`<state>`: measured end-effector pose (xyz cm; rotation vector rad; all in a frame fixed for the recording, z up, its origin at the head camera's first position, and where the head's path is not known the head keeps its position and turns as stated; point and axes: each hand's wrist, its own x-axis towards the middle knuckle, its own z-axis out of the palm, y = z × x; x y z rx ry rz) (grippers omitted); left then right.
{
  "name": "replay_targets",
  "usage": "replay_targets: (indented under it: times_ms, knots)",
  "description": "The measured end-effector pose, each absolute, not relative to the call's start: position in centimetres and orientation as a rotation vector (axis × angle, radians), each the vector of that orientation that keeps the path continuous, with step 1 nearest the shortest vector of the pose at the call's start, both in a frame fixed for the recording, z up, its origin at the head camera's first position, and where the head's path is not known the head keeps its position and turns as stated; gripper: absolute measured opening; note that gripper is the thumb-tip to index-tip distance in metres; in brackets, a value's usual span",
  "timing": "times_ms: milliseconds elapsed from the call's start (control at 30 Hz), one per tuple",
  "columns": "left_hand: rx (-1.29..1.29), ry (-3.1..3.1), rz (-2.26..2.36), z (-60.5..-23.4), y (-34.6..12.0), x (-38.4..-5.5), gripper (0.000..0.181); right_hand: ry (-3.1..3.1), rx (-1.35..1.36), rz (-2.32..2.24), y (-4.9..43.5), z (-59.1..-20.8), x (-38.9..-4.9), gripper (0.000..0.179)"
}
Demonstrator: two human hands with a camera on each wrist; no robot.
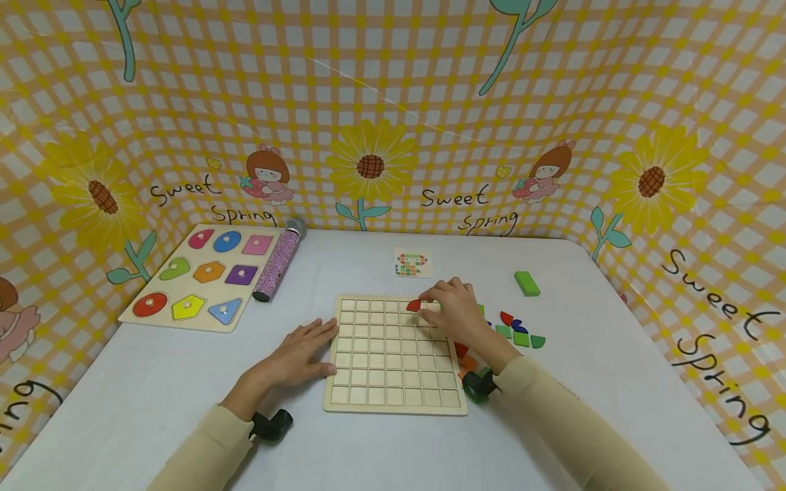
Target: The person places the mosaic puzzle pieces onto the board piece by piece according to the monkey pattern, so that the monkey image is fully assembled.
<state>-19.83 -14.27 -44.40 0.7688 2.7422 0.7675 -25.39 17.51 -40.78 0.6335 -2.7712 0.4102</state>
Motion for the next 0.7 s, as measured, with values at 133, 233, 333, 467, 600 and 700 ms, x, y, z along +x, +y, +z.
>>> replay_targets:
  times_ms: [133, 233, 333, 467, 600, 700]
  knots:
    - [0.752, 2.745, 0.756, -44.4, -14.2, -19.8, 0.076, -2.769, 0.681, 0.419, 15.5, -41.0, -25.4, 0.024]
    - [0.74, 2.743, 0.746, -44.4, -14.2, -19.8, 0.076, -2.772, 0.711, 0.434, 14.1, -41.1, -25.5, 0.024]
    - [0.736, 2.747, 0.74, -44.3, -14.2, -19.8, 0.076, -2.8, 0.724, 0.451, 12.6, -41.2, -25.7, 0.024]
    - [0.73, 2.749, 0.742, -44.3, -14.1, -19.7, 0.076, -2.84, 0.733, 0.474, 10.9, -41.2, -25.9, 0.024]
    - [0.73, 2.747, 0.751, -44.2, -14.1, -19.6, 0.075, -2.881, 0.738, 0.466, 9.7, -41.3, -26.2, 0.024]
    - [0.719, 2.744, 0.749, -44.2, -14.1, -19.6, 0.075, -2.909, 0.737, 0.467, 9.1, -41.5, -26.4, 0.023]
